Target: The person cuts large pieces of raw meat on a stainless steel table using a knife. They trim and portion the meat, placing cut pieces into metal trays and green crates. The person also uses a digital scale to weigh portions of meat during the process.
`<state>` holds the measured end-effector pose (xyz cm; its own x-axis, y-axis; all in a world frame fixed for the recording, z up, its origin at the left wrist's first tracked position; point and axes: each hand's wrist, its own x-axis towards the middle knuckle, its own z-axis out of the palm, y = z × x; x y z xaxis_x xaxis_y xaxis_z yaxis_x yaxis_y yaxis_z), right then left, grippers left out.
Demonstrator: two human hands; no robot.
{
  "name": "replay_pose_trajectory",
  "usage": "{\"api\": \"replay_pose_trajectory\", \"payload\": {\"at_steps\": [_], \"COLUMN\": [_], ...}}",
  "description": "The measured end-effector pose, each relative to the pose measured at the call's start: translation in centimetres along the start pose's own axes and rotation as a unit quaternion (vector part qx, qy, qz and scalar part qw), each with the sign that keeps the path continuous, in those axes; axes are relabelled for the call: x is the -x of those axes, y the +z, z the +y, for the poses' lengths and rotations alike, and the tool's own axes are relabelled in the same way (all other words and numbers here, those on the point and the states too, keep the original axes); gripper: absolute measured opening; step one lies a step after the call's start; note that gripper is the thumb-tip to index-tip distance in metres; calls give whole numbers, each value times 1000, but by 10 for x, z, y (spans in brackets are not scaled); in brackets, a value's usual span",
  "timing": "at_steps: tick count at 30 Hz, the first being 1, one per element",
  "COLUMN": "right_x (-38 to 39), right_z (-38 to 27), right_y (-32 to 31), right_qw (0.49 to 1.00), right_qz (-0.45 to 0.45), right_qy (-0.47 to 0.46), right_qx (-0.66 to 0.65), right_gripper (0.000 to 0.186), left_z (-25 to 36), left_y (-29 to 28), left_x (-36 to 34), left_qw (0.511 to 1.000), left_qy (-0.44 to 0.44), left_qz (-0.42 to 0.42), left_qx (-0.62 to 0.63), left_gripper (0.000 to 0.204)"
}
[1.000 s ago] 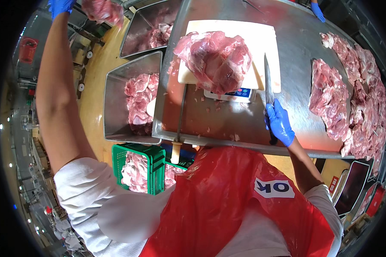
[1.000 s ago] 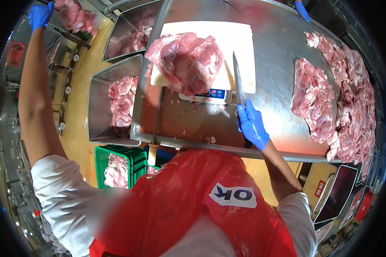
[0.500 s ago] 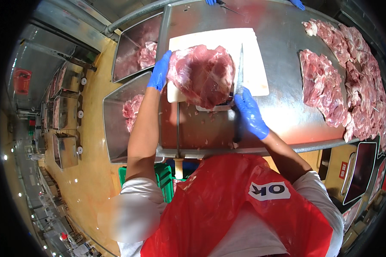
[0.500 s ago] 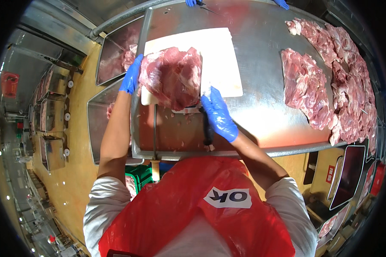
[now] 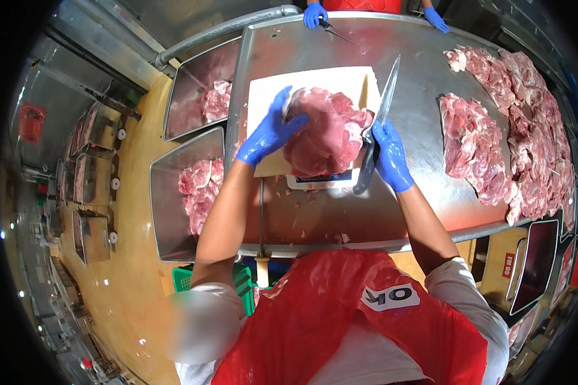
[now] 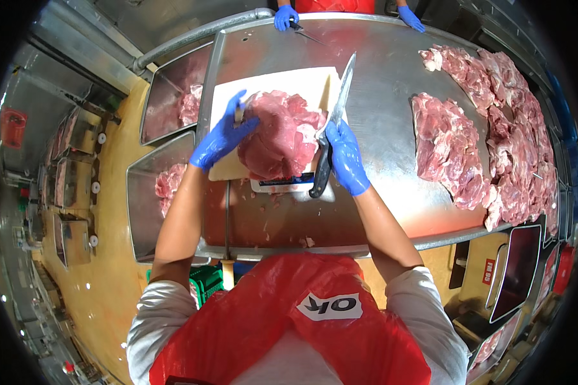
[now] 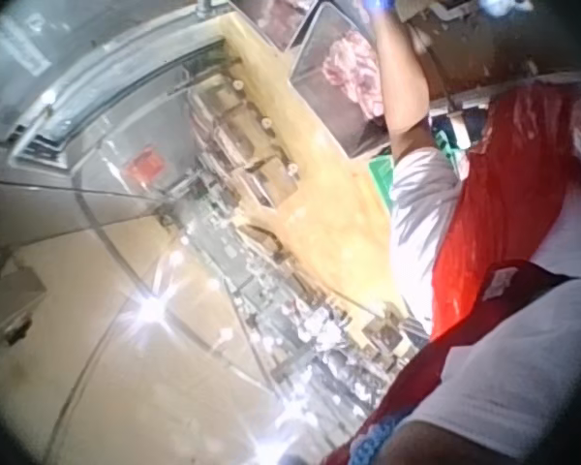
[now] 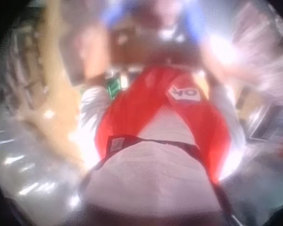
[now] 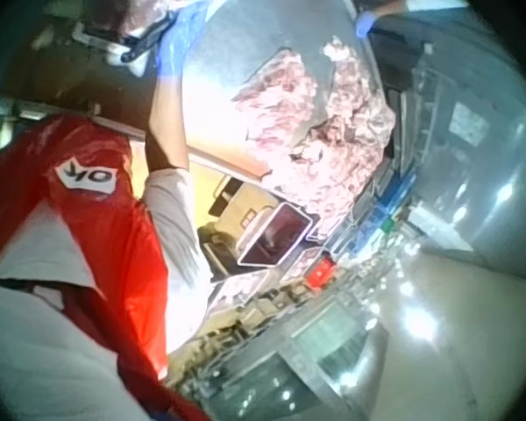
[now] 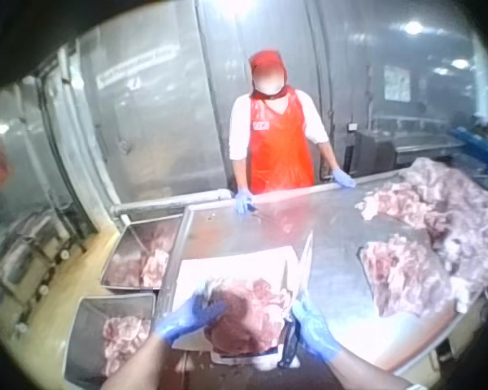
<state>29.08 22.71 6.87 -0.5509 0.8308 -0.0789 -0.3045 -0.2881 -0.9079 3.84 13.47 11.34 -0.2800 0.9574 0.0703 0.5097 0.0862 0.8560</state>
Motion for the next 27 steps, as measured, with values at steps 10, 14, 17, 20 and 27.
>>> {"api": "replay_pose_trajectory", "payload": {"at_steps": [10,14,17,20,27], "right_x": [13,27,50,53,33], "right_z": [17,32,30,27,4], "right_y": [18,38,23,-11,-23], "right_qw": [1000,997,999,999,1000], "right_qz": [-23,-53,-38,37,19], "right_qy": [5,-34,36,17,22], "right_qx": [2,47,-9,-24,3], "right_gripper": [29,21,36,36,23], "left_z": [-11,-21,-20,4,9], "left_y": [27,-9,-11,-3,-3], "left_x": [-29,-84,-98,-68,-19], "left_qw": [994,983,966,975,908], "left_qy": [58,114,220,199,318], "left_qz": [11,-126,-134,-100,37], "left_qx": [93,74,-36,-26,-272], "left_gripper": [65,60,54,49,35]}}
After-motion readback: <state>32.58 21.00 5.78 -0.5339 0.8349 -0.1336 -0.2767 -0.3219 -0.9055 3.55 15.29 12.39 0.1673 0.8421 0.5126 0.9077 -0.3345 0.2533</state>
